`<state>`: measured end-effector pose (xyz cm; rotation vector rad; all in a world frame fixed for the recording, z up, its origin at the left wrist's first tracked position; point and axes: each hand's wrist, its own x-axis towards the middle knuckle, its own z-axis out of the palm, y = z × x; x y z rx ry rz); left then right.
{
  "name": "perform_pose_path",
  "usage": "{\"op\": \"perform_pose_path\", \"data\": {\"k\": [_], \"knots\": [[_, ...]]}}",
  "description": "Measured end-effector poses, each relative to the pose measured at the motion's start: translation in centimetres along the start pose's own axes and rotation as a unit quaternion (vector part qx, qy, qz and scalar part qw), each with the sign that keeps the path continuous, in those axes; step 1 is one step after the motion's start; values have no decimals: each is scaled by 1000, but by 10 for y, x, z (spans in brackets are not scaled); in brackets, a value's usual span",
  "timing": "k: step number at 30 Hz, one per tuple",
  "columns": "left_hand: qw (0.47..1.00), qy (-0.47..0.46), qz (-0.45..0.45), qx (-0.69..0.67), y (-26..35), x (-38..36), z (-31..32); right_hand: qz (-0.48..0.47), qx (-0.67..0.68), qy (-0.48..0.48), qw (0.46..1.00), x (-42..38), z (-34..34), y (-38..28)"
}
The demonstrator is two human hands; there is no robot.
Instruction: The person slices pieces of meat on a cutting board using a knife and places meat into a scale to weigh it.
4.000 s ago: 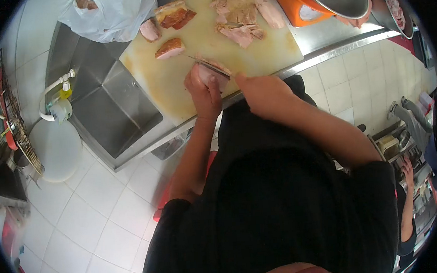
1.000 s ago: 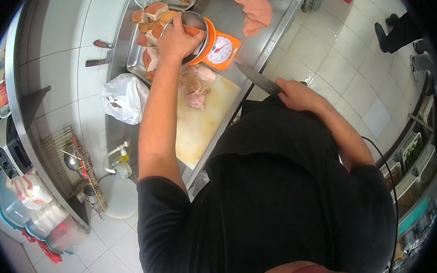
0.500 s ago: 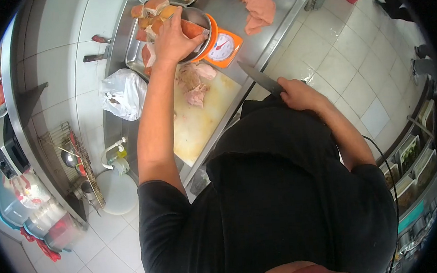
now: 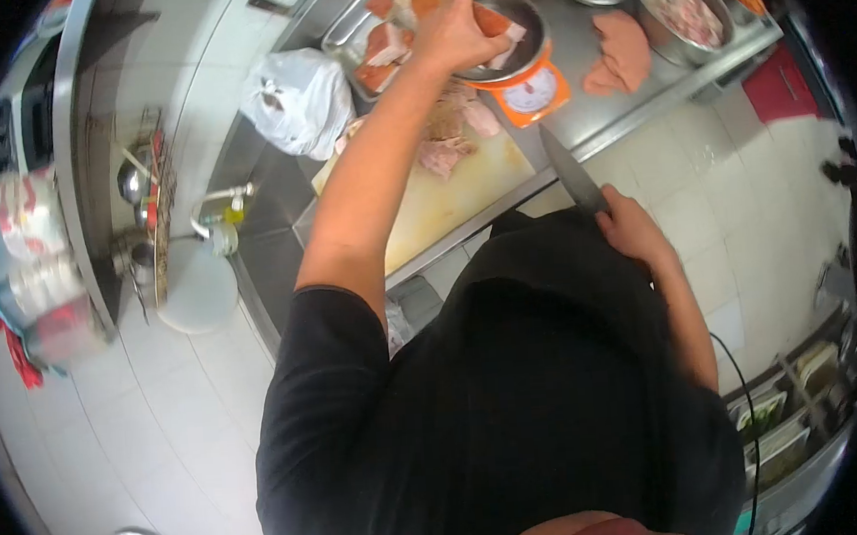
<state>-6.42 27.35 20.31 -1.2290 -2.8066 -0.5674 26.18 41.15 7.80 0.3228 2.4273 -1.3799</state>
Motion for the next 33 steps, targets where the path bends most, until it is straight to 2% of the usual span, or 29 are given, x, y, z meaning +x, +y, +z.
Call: {"op": "perform_pose_path", "data": {"k": [1, 2, 6, 9, 12, 15, 17, 19, 20, 23, 24, 26, 27, 30, 31, 33], "knots": [[998, 33, -11, -46, 0, -2, -6, -6, 4, 1, 1000, 2, 3, 2], [991, 111, 55, -50, -33, 4, 11, -9, 7, 3, 1000, 4, 4, 2], [962, 122, -75, -231, -40, -13, -43, -13, 9, -8, 1000, 4, 3, -14], [981, 83, -164, -61, -64, -24, -90, 2, -1, -9, 1000, 5, 7, -25], [979, 43, -198, 11, -118, -29, -105, -2, 10, -13, 1000, 4, 12, -27], [984, 87, -102, 117, -213, -34, -82, 22, 21, -8, 999, -2, 17, -37], [981, 36, -108, 154, -239, -33, -73, 50, 18, -3, 999, -6, 20, -43], [973, -23, -112, 198, -249, -33, -66, 75, 13, -1, 997, -10, 25, -49], [969, -5, -60, 239, -259, -30, -56, 66, 12, 11, 998, -11, 33, -39], [962, -20, -3, 273, -269, -19, -29, 125, 11, -17, 992, -12, 33, -57], [962, -40, 0, 272, -272, -16, -18, 105, 22, -1, 994, -13, 40, -50], [960, -77, 6, 268, -277, -8, 2, 127, 29, -6, 991, -13, 45, -58], [962, -65, -3, 267, -276, -7, 5, 135, 33, -9, 990, -9, 47, -63], [966, -53, -30, 253, -270, -10, -5, -33, 9, 76, 997, 0, 67, -63], [972, -34, -17, 234, -271, -12, 5, 43, 60, 47, 996, -5, 68, -61], [979, 14, 0, 204, -279, -13, 9, 181, 161, -7, 970, 9, 61, -108]]}}
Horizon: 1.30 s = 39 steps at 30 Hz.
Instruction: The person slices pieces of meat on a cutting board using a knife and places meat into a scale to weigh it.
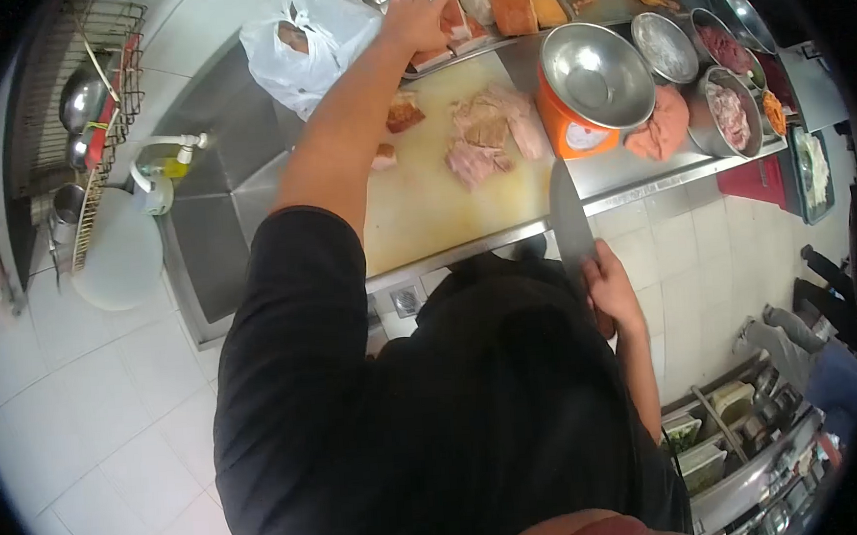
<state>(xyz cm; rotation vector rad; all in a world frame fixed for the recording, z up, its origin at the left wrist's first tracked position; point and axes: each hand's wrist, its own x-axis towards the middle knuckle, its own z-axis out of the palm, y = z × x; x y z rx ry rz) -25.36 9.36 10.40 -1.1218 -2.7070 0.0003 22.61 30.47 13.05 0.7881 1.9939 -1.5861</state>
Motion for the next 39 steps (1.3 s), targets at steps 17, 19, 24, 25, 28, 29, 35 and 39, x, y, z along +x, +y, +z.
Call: {"op": "perform_pose_path", "data": {"k": [17, 19, 24, 25, 28, 29, 35, 39], "knots": [[975, 142, -56, -163, 3, -21, 38, -102, -30, 64, 992, 25, 66, -1], [976, 145, -38, -157, -1, -25, 33, -100, -52, 85, 990, 24, 66, 6], [995, 26, -52, -81, 1, -23, 34, -79, -64, 117, 988, 1, 72, 4], [995, -1, -61, -77, 3, -18, 34, -82, -62, 121, 987, 1, 72, 13], [992, -24, -87, -88, 8, -17, 39, -23, -30, 95, 995, -8, 73, 12], [991, -19, -97, -93, 9, -18, 40, 5, -16, 79, 997, -8, 71, 9], [992, 64, -8, -107, 7, -45, 25, -145, -59, 8, 988, 44, 46, 25], [974, 146, 104, -136, -9, -65, 45, -175, -145, -8, 974, 77, 46, -11]]}}
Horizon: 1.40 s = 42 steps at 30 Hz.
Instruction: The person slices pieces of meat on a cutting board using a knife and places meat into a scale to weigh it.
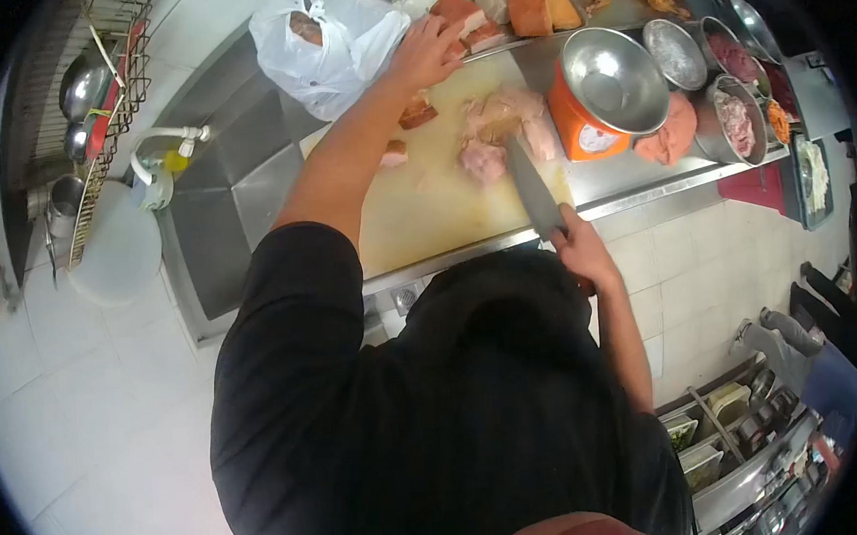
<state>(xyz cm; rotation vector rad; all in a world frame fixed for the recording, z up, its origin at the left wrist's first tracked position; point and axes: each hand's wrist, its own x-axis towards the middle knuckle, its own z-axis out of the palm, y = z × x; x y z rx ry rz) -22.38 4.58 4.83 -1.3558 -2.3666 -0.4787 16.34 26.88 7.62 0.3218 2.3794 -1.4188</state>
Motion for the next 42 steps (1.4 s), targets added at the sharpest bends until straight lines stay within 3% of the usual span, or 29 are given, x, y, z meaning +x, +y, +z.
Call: {"op": "perform_pose_path", "data": {"k": [2, 5, 8, 9, 14, 16, 19, 23, 24, 27, 31, 35, 39, 42], "knots": [[999, 28, 10, -20, 2, -9, -9, -39, -50, -44, 997, 14, -1, -11], [992, 64, -48, -92, 29, -24, -61, -76, -162, -86, 980, 23, 8, -35], [973, 38, -195, -117, 52, -117, -95, -78, -231, -150, 958, 42, 31, -46], [977, 29, -191, -89, 60, -143, -99, -69, -259, -164, 949, 48, 36, -50], [954, -22, -284, -98, 73, -241, -79, -50, -288, -97, 951, 68, 35, -61], [938, -4, -329, -108, 81, -247, -77, -54, -289, -85, 952, 69, 35, -71], [929, 47, -345, -126, 87, -256, -69, -126, -234, -142, 954, 62, 49, -82], [909, 79, -381, -147, 85, -264, -66, -73, -226, -182, 954, 63, 87, -96], [905, 80, -391, -146, 87, -262, -69, -3, -198, -203, 959, 66, 86, -102], [895, 84, -413, -148, 83, -263, -66, 38, -161, -92, 982, 72, 78, -95], [856, 132, -459, -198, 74, -271, -50, -33, -202, -47, 978, 71, 66, -90], [807, 164, -502, -262, 66, -279, -40, 41, -136, -153, 978, 76, 104, -116], [747, 205, -552, -308, 67, -290, -37, 14, -65, -194, 979, 100, 134, -130], [717, 252, -567, -317, 56, -296, -35, 5, -126, -213, 969, 105, 140, -171]]}}
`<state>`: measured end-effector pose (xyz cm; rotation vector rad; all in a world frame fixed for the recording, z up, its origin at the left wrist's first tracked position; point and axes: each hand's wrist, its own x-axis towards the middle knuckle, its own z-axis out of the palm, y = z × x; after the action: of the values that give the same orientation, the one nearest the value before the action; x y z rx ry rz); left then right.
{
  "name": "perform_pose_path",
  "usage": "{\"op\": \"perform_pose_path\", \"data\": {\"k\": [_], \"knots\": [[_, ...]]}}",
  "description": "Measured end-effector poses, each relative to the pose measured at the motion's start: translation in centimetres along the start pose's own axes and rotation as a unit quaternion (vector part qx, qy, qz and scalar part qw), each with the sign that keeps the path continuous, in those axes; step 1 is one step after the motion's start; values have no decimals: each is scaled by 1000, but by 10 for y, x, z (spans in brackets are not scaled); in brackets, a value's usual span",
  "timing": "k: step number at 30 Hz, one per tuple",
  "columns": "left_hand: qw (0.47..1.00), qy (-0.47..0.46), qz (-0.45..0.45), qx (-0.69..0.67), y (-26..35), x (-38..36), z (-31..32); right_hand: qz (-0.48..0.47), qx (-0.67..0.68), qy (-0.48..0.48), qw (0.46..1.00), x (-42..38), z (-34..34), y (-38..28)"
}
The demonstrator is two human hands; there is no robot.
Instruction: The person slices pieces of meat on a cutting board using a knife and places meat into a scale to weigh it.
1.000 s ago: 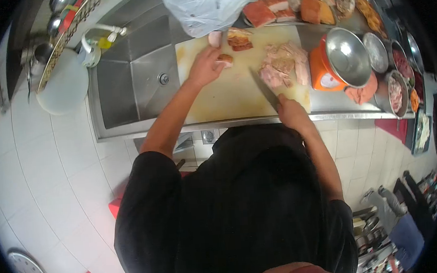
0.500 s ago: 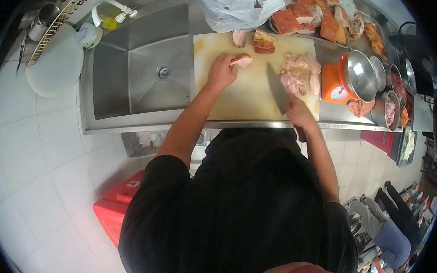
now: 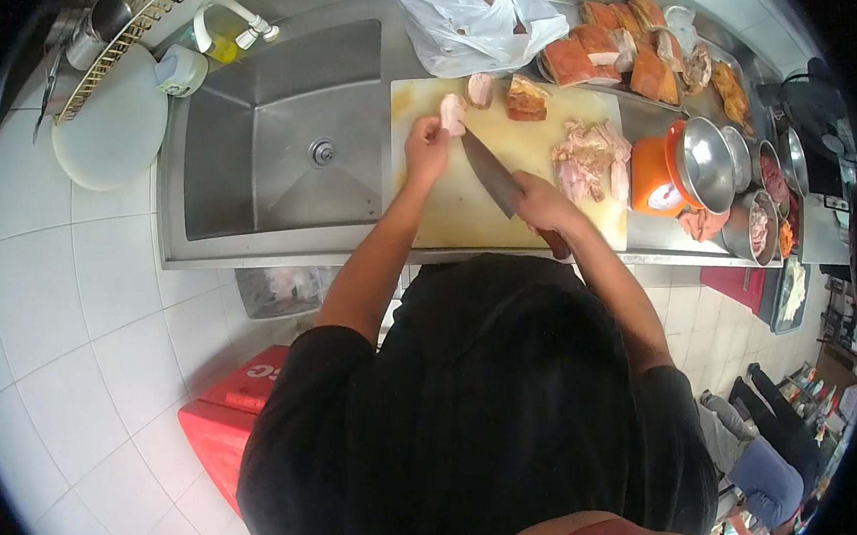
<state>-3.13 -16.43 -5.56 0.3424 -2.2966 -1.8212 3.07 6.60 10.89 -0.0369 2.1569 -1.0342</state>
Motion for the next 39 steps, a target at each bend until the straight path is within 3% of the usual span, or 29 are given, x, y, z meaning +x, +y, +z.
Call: {"op": "perform_pose_path", "data": {"k": [6, 10, 11, 12, 14, 15, 16, 19, 21, 23, 24, 26, 27, 29, 31, 33, 35, 37, 39], "knots": [[998, 35, 45, 14, 21, 36, 15, -50, -95, 62, 992, 36, -9, 8], [997, 11, 66, 24, 1, 46, 26, -62, -119, 91, 987, 15, -21, 35], [997, -32, 55, 42, 6, 45, 18, -53, -136, 81, 986, 3, -26, 38], [994, -72, 50, 64, 16, 41, 7, -67, -124, 120, 983, -3, -23, 57], [988, -22, 78, 130, 13, 31, -6, -215, -171, 229, 934, 6, -14, 117], [986, -7, 105, 132, 23, 26, -16, -173, -119, 181, 961, -4, -18, 115], [983, 4, 129, 132, 37, 27, -25, -126, -68, 138, 980, -14, -21, 112], [960, 79, 242, 113, 97, 43, -60, -74, -35, 144, 986, -23, -13, 123], [910, 161, 361, 123, 172, 60, -95, -99, -62, 164, 980, -21, -8, 131], [884, 234, 392, 99, 240, 77, -128, -114, -84, 173, 975, -22, -2, 135], [819, 265, 495, 119, 263, 102, -147, -118, -92, 174, 973, -22, -1, 133], [814, 309, 462, 169, 329, 109, -172, -132, -45, 187, 972, -28, 1, 121], [750, 299, 546, 223, 344, 141, -189, -95, -63, 169, 979, -35, -1, 108], [769, 296, 486, 290, 363, 169, -198, -40, -123, 155, 979, -45, 0, 99], [826, 191, 393, 356, 365, 216, -217, -89, -115, 160, 976, -60, 3, 85], [829, 171, 284, 451, 372, 235, -223, -73, -120, 140, 980, -67, 12, 88], [872, 127, 246, 405, 379, 245, -224, -164, -113, 189, 962, -59, 36, 117], [894, 95, 207, 386, 385, 245, -224, -26, 69, 82, 994, -87, 22, 90], [906, 93, 217, 352, 384, 257, -228, 58, 231, 9, 971, -97, 13, 90]]}}
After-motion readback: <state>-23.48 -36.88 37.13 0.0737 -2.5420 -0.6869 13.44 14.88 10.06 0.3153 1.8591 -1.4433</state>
